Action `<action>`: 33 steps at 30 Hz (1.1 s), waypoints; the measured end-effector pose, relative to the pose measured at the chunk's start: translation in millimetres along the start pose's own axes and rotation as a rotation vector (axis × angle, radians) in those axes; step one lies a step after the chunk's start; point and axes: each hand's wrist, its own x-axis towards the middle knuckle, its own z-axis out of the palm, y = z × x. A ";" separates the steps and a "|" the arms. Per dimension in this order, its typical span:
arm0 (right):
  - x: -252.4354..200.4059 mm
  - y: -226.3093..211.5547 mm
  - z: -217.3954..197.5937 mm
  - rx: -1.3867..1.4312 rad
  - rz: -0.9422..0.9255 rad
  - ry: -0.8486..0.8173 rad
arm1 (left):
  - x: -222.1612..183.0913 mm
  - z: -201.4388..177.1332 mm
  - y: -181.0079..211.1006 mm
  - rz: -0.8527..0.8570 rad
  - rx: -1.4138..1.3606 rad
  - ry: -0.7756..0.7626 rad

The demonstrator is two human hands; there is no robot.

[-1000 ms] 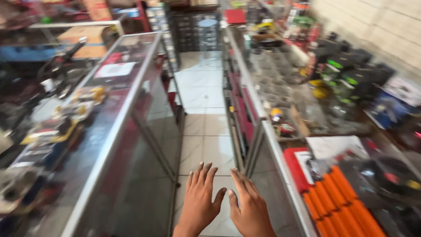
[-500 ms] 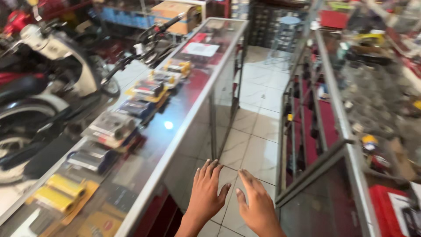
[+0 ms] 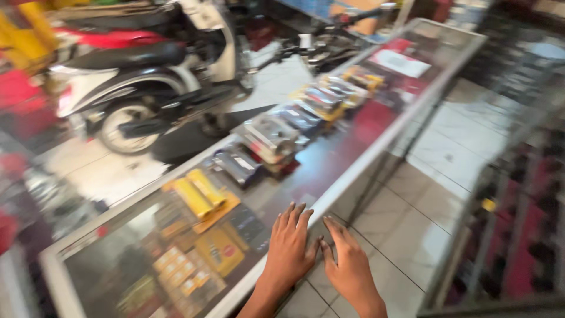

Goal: The person picks up packaged handlebar grips from a glass display counter and hangs them on a wire display rack.

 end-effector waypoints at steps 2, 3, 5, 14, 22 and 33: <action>13.5 -9.7 16.8 0.053 -0.027 -0.075 | -2.4 -14.2 -12.9 -0.033 0.066 0.097; 21.0 -12.9 25.1 0.075 -0.107 -0.081 | -4.2 -20.7 -18.5 -0.101 0.073 0.115; 33.9 -17.9 41.2 0.122 -0.265 -0.095 | -10.7 -33.5 -28.2 -0.241 0.079 0.155; 80.5 -43.9 127.7 0.348 -0.410 -0.248 | -29.7 -72.2 -75.0 -0.819 0.306 0.477; 94.8 -32.5 163.6 0.310 -0.557 -0.305 | -30.7 -82.8 -134.6 -1.001 0.218 0.524; 99.1 -9.7 175.5 0.229 -0.614 -0.456 | 14.6 -89.2 -150.5 -1.241 0.309 0.352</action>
